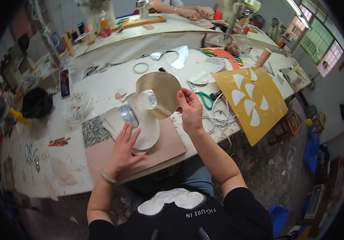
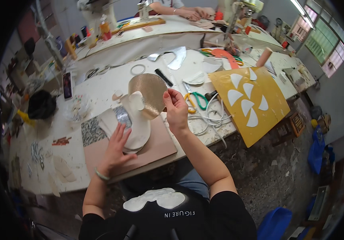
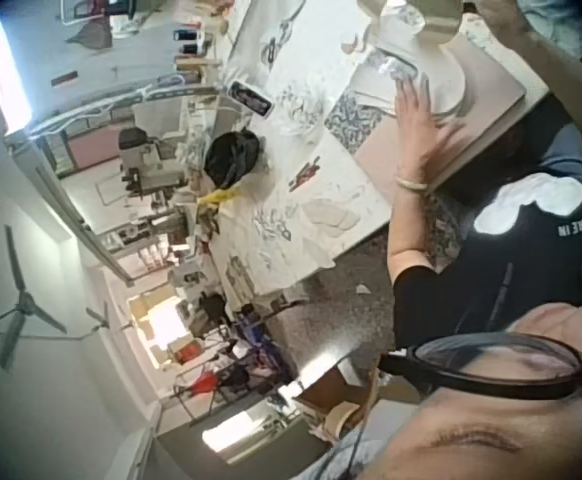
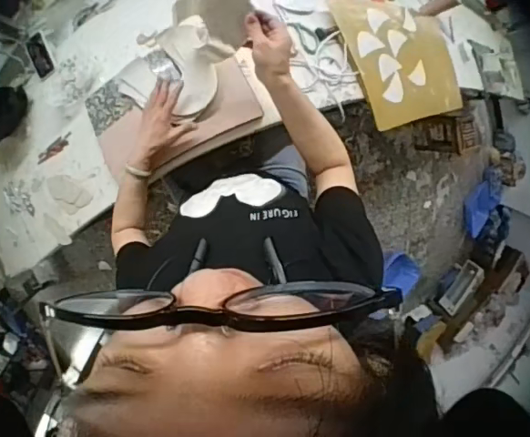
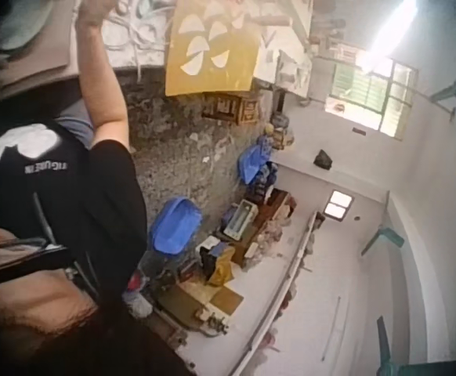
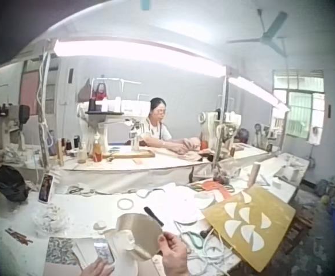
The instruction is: The person assembles small craft components at a workbench. They handle white plastic rings and black plastic pieces, using a hammer to tap the black pieces into shape on a cutting mat. The person also manipulates white semi-circular plastic parts and a black U-shaped object, organizing them on the table.
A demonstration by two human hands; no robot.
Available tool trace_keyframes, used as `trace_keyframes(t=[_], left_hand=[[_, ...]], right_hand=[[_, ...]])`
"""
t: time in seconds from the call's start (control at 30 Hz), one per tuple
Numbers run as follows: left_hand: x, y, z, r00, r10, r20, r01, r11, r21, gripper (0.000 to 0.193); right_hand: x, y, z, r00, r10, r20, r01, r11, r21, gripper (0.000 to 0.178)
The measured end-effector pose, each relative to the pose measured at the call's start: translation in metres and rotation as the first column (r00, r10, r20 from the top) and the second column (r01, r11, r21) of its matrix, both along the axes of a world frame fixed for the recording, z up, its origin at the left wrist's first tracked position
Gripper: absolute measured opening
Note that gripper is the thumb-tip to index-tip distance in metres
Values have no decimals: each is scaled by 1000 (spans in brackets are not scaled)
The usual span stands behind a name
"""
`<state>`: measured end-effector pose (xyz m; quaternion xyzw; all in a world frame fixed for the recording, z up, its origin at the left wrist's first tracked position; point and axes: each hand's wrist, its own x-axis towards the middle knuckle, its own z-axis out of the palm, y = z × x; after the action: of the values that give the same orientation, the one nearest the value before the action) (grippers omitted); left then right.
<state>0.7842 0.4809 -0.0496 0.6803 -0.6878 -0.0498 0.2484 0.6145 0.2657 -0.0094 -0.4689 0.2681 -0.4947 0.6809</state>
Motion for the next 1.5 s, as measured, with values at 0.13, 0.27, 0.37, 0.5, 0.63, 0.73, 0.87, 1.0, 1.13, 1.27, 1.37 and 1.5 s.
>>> trace_keyframes(t=[0.13, 0.27, 0.37, 0.5, 0.63, 0.73, 0.87, 1.0, 1.13, 1.27, 1.37, 1.5], left_hand=[[-26, -6, 15, 980, -52, 193, 2, 969, 248, 99], [-32, 45, 7, 954, -42, 298, -44, 960, 277, 120], [-59, 50, 21, 945, -44, 325, -44, 965, 259, 102], [-44, 70, -19, 949, -8, 315, -49, 984, 172, 73], [-52, 67, 5, 984, 47, 173, -61, 995, 76, 60], [-48, 70, -2, 981, 165, 103, -164, 986, -12, 49], [-57, 39, 11, 952, 56, 301, -74, 996, 48, 51], [-60, 54, -23, 946, 287, -150, -321, 897, -305, 65], [-68, 59, -13, 919, 389, 55, -367, 900, -235, 68], [-56, 58, -16, 944, 320, 84, -307, 942, -137, 70], [-55, 62, -30, 941, 331, -67, -337, 909, -244, 82], [-51, 61, -32, 949, 312, -54, -312, 892, -327, 93]], right_hand=[[-39, -47, 30, 973, 69, 222, -93, 990, 101, 39], [-93, -71, 70, 949, 57, 311, -52, 998, -26, 39], [-166, -103, 78, 959, -170, 227, 204, 969, -135, 38], [-221, -130, 112, 900, -356, 252, 421, 860, -289, 33], [-190, -118, 106, 895, -403, 191, 431, 673, -601, 26], [-129, -85, 81, 935, -321, 150, 271, 377, -885, 25], [-64, -17, 16, 986, 59, -154, -165, 298, -940, 33], [-47, 35, -44, 718, 366, -592, -676, 167, -718, 28], [-43, 37, -56, 715, 406, -569, -684, 235, -691, 21], [-15, 44, -40, 719, 233, -655, -689, 107, -717, 34], [7, 63, -30, 654, 306, -692, -730, 14, -683, 40], [33, 81, -35, 365, 290, -885, -909, -92, -406, 49]])
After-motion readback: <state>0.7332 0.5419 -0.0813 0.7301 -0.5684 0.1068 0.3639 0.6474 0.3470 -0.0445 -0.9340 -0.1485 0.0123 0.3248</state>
